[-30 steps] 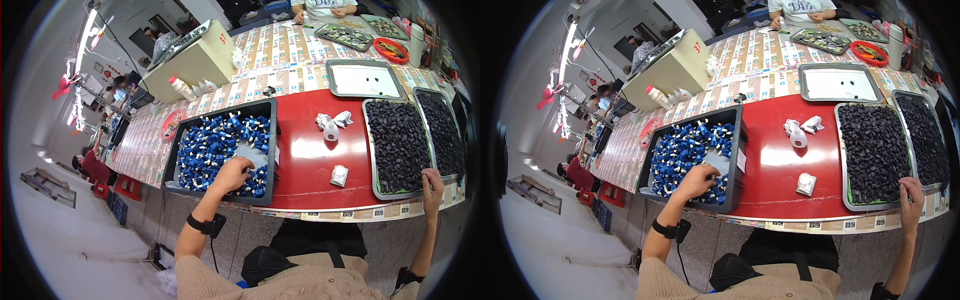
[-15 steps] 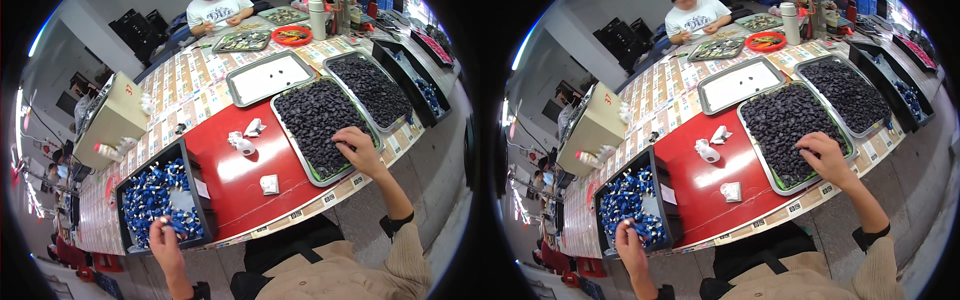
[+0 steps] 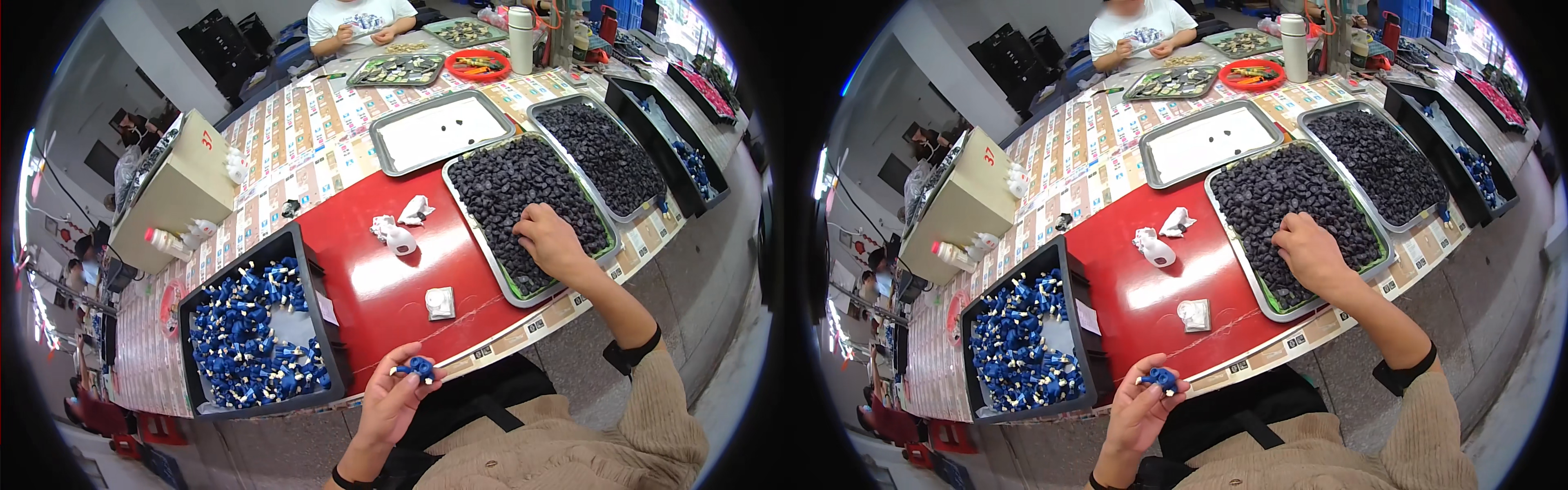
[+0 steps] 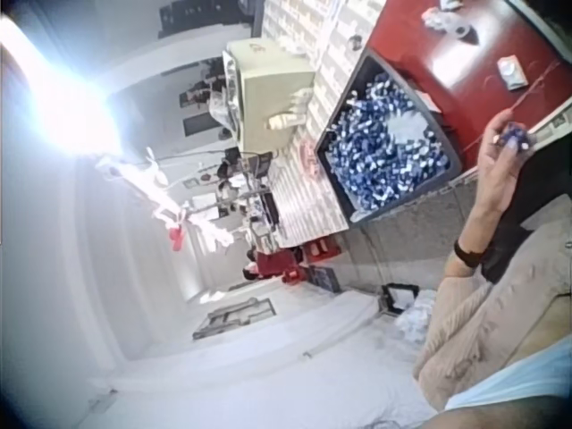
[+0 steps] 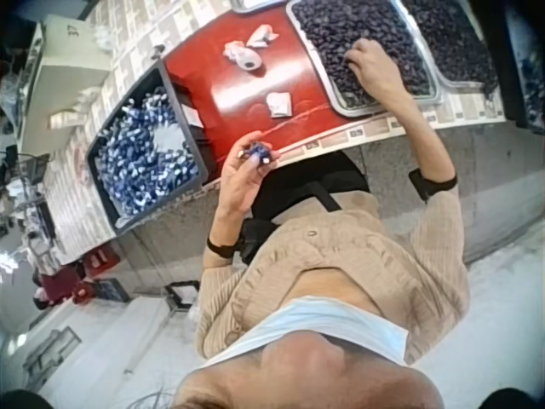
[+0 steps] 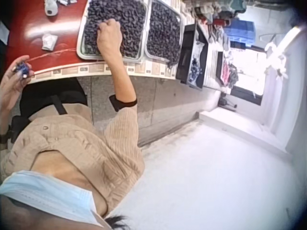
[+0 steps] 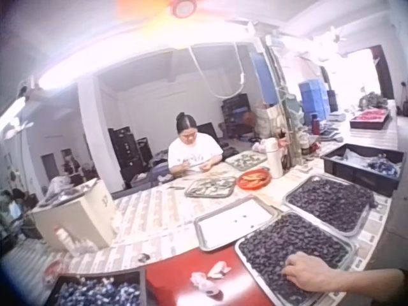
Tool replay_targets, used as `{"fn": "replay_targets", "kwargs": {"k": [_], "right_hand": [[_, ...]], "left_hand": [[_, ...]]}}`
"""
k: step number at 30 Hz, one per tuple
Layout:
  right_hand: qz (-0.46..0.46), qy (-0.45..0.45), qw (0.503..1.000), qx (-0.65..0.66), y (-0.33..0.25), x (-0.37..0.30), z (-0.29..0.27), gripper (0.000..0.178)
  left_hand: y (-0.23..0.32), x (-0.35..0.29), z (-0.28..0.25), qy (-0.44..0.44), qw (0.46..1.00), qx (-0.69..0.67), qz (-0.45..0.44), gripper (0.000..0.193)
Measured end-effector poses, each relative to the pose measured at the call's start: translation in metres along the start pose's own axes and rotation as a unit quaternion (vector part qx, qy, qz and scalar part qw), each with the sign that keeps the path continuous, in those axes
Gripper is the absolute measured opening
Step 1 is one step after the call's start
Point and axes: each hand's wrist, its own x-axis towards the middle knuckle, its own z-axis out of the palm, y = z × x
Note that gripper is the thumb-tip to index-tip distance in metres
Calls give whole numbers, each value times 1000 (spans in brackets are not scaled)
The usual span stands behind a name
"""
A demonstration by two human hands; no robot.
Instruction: Manually assembling small blue and white plastic components at a workshop table.
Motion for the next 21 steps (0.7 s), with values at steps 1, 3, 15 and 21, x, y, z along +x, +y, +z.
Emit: {"fn": "replay_targets", "kwargs": {"k": [1, 3, 15, 21], "right_hand": [[-4, -2, 1000, 2, 0, 2, 1, 12], [-14, -5, 999, -29, 0, 4, 3, 10], [184, -56, 832, 520, -40, -22, -4, 17], [253, -163, 704, 643, -75, -34, 6, 16]], "left_hand": [[-1, 1, 0, 3, 1000, -2, 2, 29], [-3, 0, -3, 24, 1000, 3, -4, 31], [-16, 11, -13, 31, 999, -19, 31, 25], [-18, 7, -10, 55, 998, 29, 27, 28]]}}
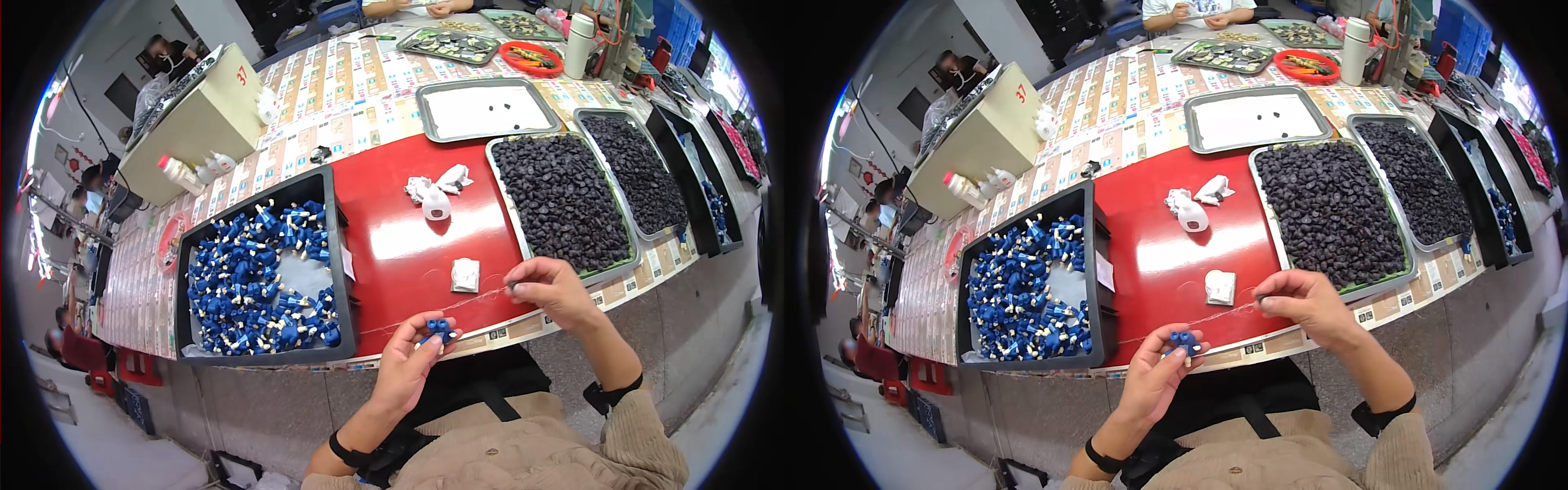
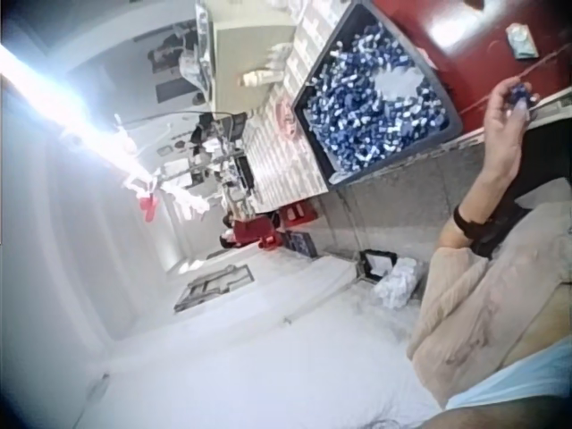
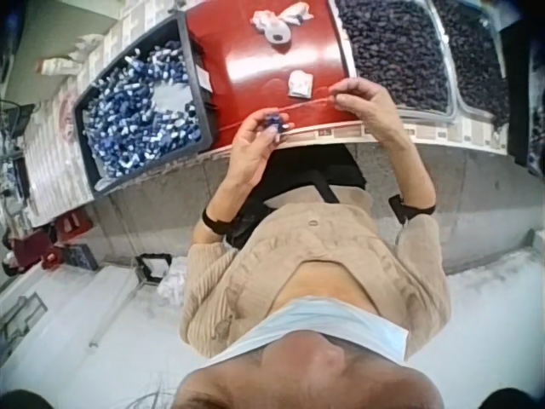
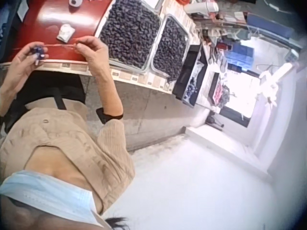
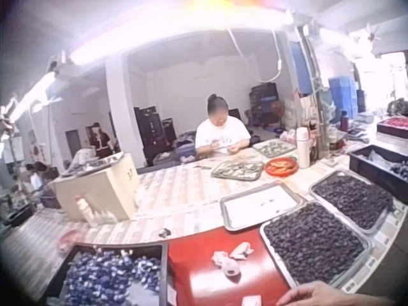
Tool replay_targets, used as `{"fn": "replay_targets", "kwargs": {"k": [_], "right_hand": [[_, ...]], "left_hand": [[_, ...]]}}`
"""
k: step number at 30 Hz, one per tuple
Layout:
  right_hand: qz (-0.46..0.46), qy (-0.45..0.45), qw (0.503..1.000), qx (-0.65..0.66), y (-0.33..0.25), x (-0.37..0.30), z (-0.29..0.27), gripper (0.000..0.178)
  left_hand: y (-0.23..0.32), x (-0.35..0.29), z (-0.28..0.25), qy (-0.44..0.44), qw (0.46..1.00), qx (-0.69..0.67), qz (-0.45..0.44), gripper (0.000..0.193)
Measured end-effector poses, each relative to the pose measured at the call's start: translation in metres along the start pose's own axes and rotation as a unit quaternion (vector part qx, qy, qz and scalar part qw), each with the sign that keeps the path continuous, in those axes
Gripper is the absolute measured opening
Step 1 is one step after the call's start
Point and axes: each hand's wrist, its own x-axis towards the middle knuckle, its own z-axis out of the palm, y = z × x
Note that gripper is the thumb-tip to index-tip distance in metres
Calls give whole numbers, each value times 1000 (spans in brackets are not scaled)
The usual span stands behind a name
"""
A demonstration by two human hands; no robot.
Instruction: Manually assembling small blue and white plastic components at a workshop table.
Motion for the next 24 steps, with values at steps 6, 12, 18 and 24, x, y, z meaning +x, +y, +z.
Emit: {"fn": "replay_targets", "kwargs": {"k": [6, 12, 18, 24], "right_hand": [[77, -40, 983, 162, 14, 2, 5, 16], [97, -41, 977, 188, 19, 5, 8, 16], [77, 12, 993, 84, 11, 11, 19, 15], [-55, 34, 992, -109, 4, 26, 30, 14]], "left_hand": [[-3, -2, -4, -32, 999, -19, 23, 26], [-6, -2, -10, -27, 999, 0, 35, 22], [-5, -4, -10, -15, 997, 62, 42, 30], [-7, -4, -12, -8, 999, 44, 31, 38]]}}
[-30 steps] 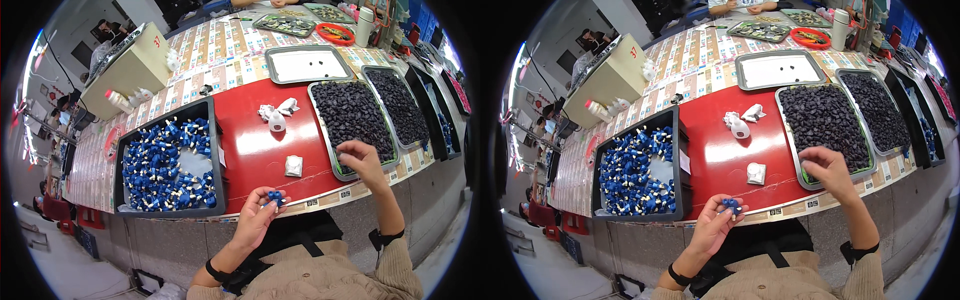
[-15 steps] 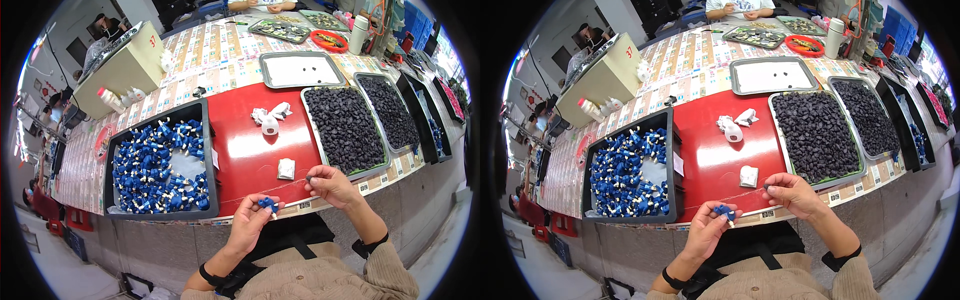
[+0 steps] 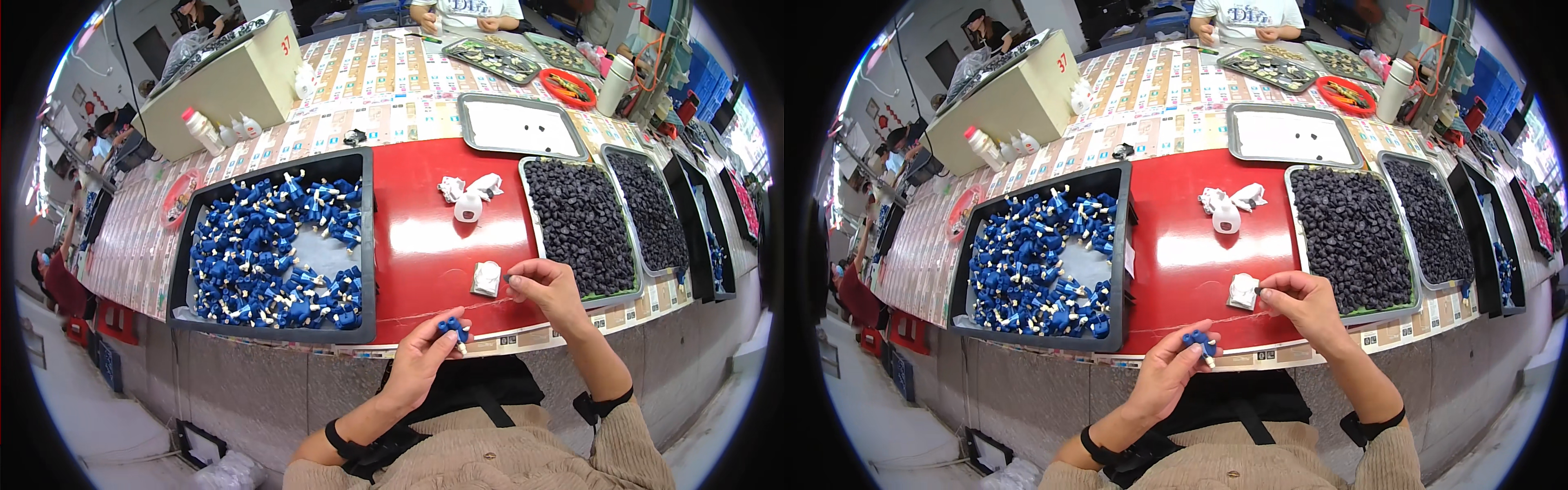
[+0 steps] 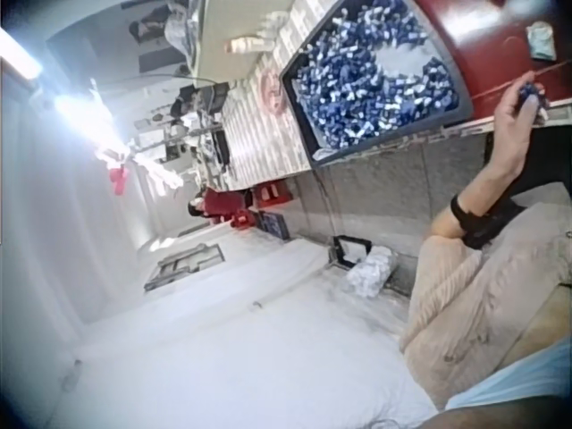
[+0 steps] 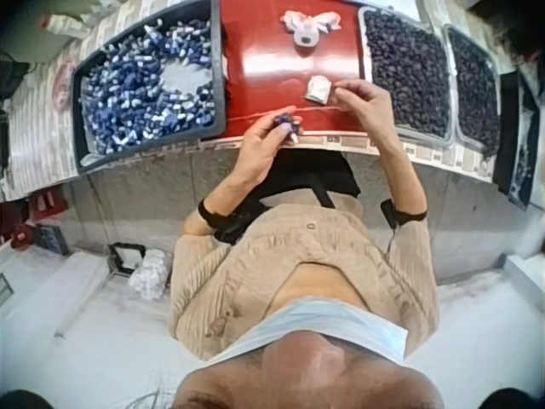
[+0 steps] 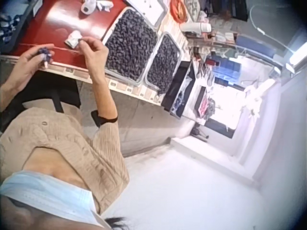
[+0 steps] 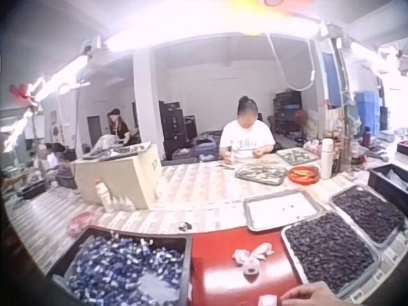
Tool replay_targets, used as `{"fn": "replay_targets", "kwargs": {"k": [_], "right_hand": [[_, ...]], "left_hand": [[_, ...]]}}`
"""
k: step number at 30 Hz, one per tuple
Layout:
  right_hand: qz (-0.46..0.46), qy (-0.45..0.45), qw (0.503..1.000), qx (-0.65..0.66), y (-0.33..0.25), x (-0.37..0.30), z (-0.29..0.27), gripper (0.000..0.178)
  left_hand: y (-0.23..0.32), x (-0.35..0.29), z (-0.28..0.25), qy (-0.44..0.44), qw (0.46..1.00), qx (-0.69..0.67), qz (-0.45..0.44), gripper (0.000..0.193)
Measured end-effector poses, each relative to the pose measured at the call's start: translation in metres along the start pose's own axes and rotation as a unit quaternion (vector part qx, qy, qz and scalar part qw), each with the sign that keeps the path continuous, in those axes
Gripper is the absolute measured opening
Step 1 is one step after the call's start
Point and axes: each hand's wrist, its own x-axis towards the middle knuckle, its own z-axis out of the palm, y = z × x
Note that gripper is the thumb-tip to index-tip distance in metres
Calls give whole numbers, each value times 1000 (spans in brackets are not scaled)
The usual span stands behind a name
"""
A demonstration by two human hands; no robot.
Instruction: Manually assembling small blue and white plastic components at a workshop table.
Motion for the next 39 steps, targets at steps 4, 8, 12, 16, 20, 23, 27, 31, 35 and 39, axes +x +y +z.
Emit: {"fn": "replay_targets", "kwargs": {"k": [4, 8, 12, 16, 20, 23, 27, 31, 35, 39], "right_hand": [[8, -5, 997, -72, -12, 11, 3, 16], [32, -44, 996, -71, -21, 23, 3, 15], [55, -59, 992, -101, -29, 28, 7, 15], [69, -58, 983, -158, -34, 31, 12, 12], [62, -51, 970, -231, -36, 34, 13, 13], [58, -58, 954, -287, -42, 37, 16, 13], [47, -61, 948, -310, -43, 40, 16, 13], [68, -65, 954, -286, -45, 39, 15, 13], [107, -70, 973, -192, -44, 34, 11, 14], [86, -62, 982, -158, -36, 30, 12, 10]], "left_hand": [[0, -1, -1, -6, 1000, -16, -2, 39], [-1, -3, -5, -10, 1000, -15, -10, 40], [-3, -4, -9, -12, 1000, -16, -5, 41], [-4, -5, -11, -9, 1000, -27, -3, 41], [-5, -5, -14, -10, 1000, -26, 1, 41], [-5, -7, -15, -11, 1000, -29, 0, 41], [-5, -7, -16, -19, 1000, -12, 3, 41], [-1, -11, -16, -19, 998, -50, -20, 42], [-3, -12, -19, -39, 997, -71, -6, 43], [0, -14, -18, -62, 989, -134, -8, 45]]}}
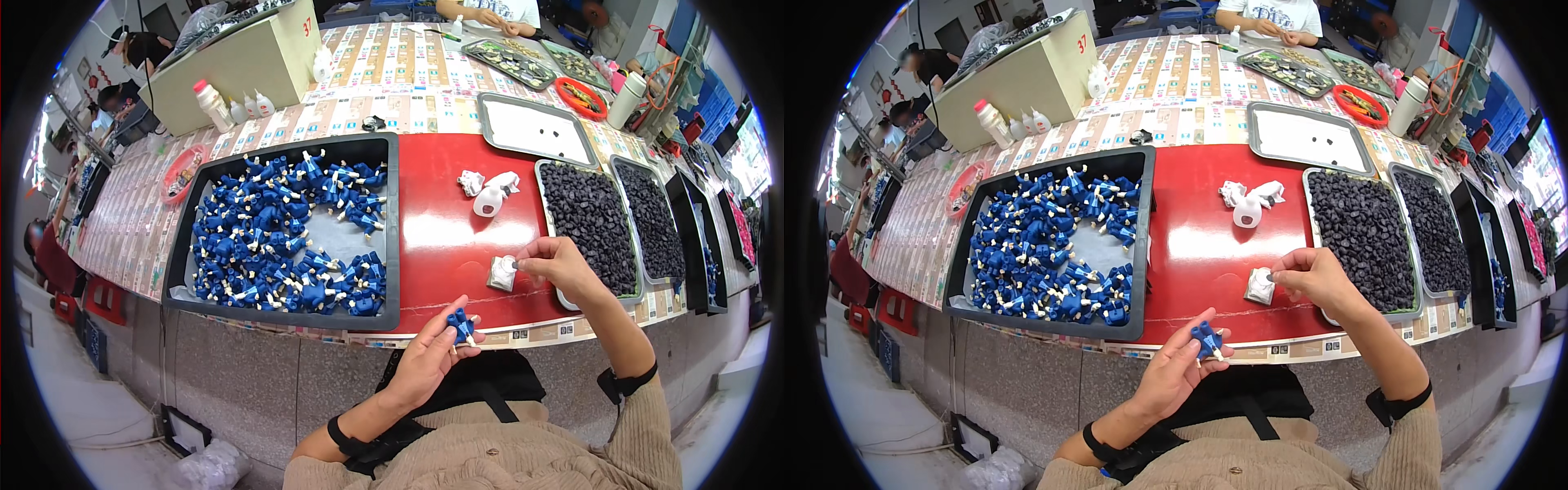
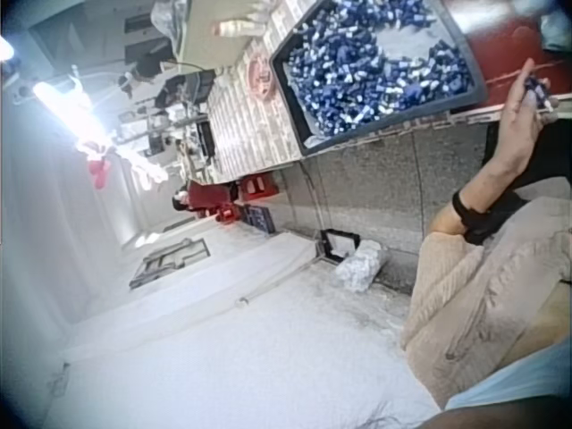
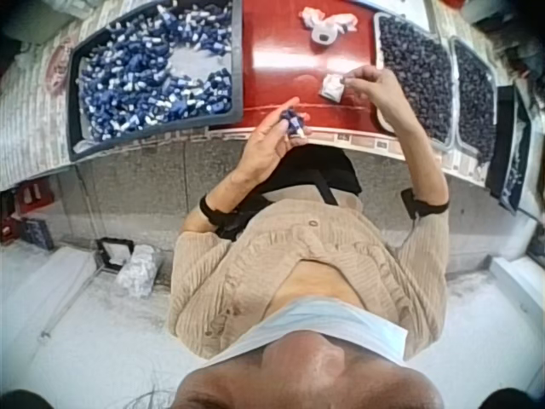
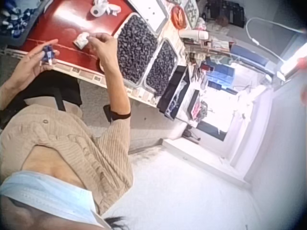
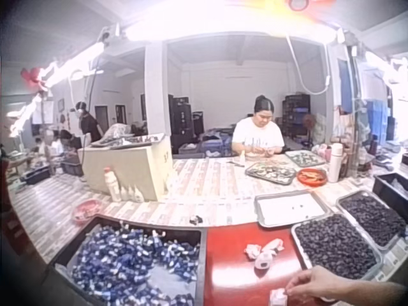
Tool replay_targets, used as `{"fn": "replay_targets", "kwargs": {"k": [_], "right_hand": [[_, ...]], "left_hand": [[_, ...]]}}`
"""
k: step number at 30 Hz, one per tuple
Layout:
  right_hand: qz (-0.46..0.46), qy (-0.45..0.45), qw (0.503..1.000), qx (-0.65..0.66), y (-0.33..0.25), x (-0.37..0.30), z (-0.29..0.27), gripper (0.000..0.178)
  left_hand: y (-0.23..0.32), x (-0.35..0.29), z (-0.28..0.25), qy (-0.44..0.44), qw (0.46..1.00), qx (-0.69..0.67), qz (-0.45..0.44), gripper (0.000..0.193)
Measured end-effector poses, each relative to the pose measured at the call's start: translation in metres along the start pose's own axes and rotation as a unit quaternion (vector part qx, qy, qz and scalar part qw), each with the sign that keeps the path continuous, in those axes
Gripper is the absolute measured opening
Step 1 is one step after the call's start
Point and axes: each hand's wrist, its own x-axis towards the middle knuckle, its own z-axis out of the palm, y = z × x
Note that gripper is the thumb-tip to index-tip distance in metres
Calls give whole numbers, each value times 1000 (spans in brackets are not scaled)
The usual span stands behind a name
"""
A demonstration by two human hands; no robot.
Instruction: Manually assembling small blue and white plastic components at a workshop table.
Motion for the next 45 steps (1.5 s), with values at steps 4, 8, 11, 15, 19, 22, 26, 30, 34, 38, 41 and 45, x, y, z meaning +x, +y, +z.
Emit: {"fn": "replay_targets", "kwargs": {"k": [4, 8, 11, 15, 19, 22, 26, 30, 34, 38, 41, 45], "right_hand": [[-7, 14, 1000, 1, 4, -4, 1, 7], [-25, 19, 999, -37, 9, -9, 1, 10], [-20, 3, 1000, -13, 8, -17, 2, 10], [-35, -14, 996, 84, 5, -36, 10, 10], [-11, -82, 972, 222, 15, -53, 33, 10], [11, -129, 948, 289, 20, -62, 49, 13], [27, -136, 937, 319, 28, -61, 58, 13], [30, -136, 939, 316, 32, -60, 57, 12], [42, -134, 941, 307, 35, -60, 54, 13], [41, -136, 941, 306, 40, -60, 52, 12], [62, -148, 931, 327, 43, -61, 51, 11], [87, -175, 904, 381, 50, -61, 54, 7]], "left_hand": [[0, -1, 0, -16, 1000, -18, -9, 46], [0, -2, 3, -6, 1000, -10, -2, 47], [-3, -1, 2, 9, 1000, 21, 11, 45], [-12, 1, -5, 9, 999, 32, 0, 41], [-15, 4, -3, 19, 996, 71, 41, 36], [-17, 6, -3, 22, 993, 104, 54, 36], [-20, 7, -4, 34, 989, 123, 67, 35], [-19, 7, 0, 36, 986, 148, 63, 35], [-17, 8, 4, 31, 981, 175, 80, 35], [-18, 7, 3, 28, 977, 194, 84, 37], [-14, 6, 5, 35, 952, 279, 116, 37], [-10, 2, 4, 26, 934, 332, 130, 36]]}}
